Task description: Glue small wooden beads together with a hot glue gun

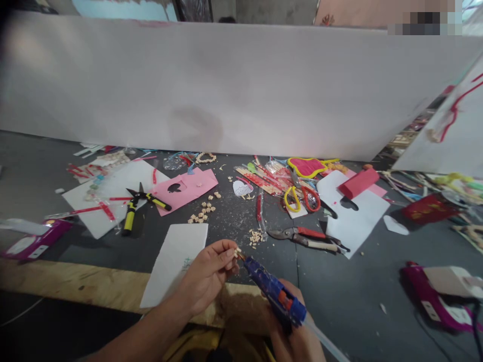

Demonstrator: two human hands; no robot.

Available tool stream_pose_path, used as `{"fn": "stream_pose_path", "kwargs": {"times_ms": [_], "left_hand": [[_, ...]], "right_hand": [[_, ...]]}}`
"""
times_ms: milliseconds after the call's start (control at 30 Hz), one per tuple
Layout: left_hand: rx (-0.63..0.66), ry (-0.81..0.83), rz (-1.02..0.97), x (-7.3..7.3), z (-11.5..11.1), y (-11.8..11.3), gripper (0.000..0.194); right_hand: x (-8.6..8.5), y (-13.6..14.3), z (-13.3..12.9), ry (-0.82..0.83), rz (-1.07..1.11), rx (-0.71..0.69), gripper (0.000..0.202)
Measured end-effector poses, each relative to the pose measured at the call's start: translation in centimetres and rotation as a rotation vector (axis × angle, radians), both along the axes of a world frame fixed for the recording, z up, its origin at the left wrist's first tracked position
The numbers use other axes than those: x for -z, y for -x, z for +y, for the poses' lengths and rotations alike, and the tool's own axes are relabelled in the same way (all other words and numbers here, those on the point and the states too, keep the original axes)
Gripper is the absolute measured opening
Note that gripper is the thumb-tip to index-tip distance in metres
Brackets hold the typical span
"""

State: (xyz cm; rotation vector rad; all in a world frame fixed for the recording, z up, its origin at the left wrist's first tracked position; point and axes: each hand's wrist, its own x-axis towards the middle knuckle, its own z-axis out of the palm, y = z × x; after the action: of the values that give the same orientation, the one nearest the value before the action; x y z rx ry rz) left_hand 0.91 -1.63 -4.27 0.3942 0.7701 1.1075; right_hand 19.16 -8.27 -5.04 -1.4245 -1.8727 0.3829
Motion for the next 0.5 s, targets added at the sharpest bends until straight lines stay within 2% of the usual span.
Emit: {"fn": "stream_pose_path", "kwargs": {"times_ms": [200, 500], "left_hand": [[0.001, -0.003, 0.003, -0.05, -0.04, 0.0, 0.016], [0.014, 0.006, -0.025, -0.18, -0.15, 0.01, 0.016]], "right_hand": [[0.82, -0.43, -0.38, 0.035, -0.057, -0.014, 0.025], [0.74, -0.38, -0.37, 0.016, -0.048, -0.02, 0.025]]}}
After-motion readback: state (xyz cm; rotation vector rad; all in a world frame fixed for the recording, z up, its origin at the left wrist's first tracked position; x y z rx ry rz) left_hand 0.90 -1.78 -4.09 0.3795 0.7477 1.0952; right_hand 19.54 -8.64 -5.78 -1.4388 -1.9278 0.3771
